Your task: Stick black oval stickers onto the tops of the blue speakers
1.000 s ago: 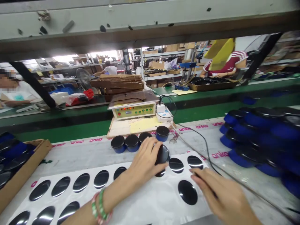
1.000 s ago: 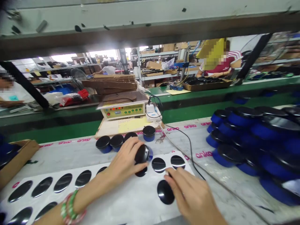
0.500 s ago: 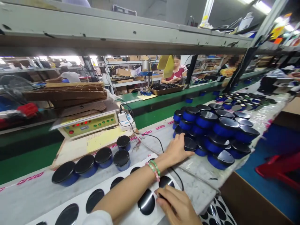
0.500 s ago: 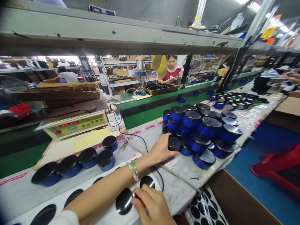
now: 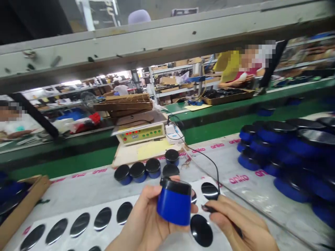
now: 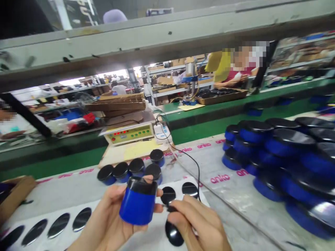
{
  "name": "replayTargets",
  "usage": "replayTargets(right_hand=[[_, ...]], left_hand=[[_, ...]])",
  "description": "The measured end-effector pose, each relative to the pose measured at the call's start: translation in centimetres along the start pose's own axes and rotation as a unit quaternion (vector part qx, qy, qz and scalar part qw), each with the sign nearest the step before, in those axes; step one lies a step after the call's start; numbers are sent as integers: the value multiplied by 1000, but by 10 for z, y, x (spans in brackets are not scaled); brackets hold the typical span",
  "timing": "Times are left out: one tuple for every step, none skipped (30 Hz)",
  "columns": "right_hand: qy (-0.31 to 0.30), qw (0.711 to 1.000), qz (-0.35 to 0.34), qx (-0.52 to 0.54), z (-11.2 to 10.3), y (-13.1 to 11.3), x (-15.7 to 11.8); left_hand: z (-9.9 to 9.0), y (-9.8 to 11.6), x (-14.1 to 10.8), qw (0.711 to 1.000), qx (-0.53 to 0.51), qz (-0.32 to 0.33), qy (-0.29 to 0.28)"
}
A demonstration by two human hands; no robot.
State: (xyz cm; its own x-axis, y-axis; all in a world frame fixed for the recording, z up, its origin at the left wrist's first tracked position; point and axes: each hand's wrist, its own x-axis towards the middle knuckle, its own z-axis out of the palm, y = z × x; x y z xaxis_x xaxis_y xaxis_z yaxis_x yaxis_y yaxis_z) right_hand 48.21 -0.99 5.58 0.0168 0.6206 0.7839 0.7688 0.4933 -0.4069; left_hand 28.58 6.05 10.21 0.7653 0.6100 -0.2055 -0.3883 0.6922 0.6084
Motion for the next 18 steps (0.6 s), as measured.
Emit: replayTargets(right_hand=[[-14,1000,-12,23,7,-8,9],[-32,998,-18,45,15,-16,16],[-49,996,-23,65,22,-24,22],[-62,994,-26,81,29,-30,26],[-71,993,-28,91,34,-36,29],[-75,992,-31,98,38,-40,31],[-77,991,-35,102,41,-44,33],[-78,991,-39,104,42,-46,34],[-78,991,-43,101,43,-49,34],[-84,991,-48,97,43,-50,35],[-91,990,-53,91,42,-52,36],[-100,990,-56,82,40,-53,36],[-104,990,-61,69,39,-54,37],[-105,991,-67,54,38,-56,37],[-106,991,-73,36,36,-57,37],[-105,991,-78,17,35,-58,37],[-108,991,-81,-3,34,-59,36],[-111,990,-82,-22,34,-61,35]], left_hand=[[-6,-2,-10,1000,-16,21,2],[-11,-4,-19,999,-29,43,11],[-15,-7,-27,997,-38,62,29],[-19,-9,-33,994,-41,80,57],[-21,-11,-39,991,-41,95,89],[-23,-13,-44,986,-38,109,124],[-25,-14,-47,980,-34,122,155],[-25,-14,-50,974,-30,132,180],[-26,-14,-52,970,-29,136,198],[-26,-13,-53,968,-28,134,211],[-26,-13,-53,967,-23,130,220],[-26,-12,-53,966,-11,128,226],[-26,-11,-52,965,8,127,231],[-27,-11,-50,962,36,133,236],[-27,-11,-49,957,73,147,240],[-28,-11,-47,948,117,169,242],[-29,-11,-45,936,164,194,244],[-29,-12,-44,920,211,218,247]])
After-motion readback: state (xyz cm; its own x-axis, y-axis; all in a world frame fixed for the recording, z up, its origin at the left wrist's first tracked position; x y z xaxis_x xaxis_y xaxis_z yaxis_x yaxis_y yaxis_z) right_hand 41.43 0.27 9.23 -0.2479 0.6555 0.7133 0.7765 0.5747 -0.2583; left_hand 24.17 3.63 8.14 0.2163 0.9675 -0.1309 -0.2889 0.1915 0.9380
